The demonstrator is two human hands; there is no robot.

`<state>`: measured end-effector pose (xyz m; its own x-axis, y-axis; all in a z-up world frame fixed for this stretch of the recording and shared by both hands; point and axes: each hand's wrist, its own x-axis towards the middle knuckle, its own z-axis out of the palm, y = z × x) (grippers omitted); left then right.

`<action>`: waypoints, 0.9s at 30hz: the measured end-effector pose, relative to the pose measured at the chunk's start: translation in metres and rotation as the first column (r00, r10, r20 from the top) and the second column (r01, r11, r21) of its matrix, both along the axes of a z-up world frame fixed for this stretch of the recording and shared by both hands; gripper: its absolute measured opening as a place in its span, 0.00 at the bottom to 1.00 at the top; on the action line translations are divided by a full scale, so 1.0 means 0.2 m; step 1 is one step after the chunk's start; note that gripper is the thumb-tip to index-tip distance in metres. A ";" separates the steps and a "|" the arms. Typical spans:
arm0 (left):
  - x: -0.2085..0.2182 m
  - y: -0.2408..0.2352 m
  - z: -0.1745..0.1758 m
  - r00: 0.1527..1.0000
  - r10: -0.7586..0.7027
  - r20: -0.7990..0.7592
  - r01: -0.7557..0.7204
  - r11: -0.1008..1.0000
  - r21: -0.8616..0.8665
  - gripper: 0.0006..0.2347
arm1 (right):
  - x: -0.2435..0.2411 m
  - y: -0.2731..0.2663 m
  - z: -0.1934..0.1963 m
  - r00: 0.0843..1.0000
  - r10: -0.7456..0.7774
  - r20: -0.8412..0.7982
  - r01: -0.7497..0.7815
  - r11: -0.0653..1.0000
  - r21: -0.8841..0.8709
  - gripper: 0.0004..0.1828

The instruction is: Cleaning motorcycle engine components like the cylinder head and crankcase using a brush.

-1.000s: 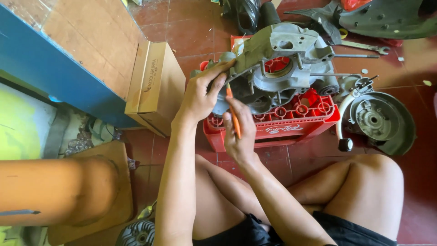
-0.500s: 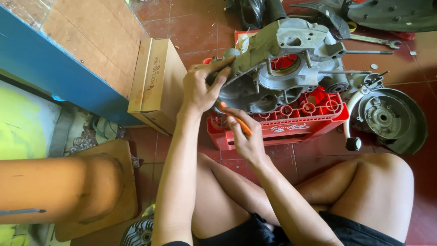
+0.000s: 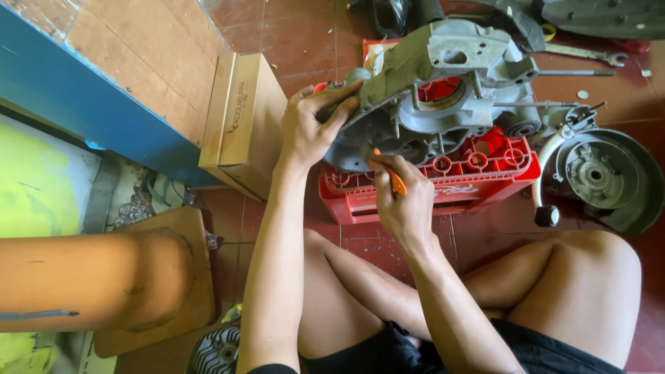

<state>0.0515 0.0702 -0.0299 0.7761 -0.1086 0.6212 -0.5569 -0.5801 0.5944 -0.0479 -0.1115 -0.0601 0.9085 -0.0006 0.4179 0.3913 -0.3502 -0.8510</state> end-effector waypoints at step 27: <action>-0.05 -0.07 -0.20 0.996 0.051 0.070 0.006 0.770 -0.638 0.05 | 0.33 0.12 -0.17 0.958 -0.061 0.279 0.103 0.985 -0.140 0.10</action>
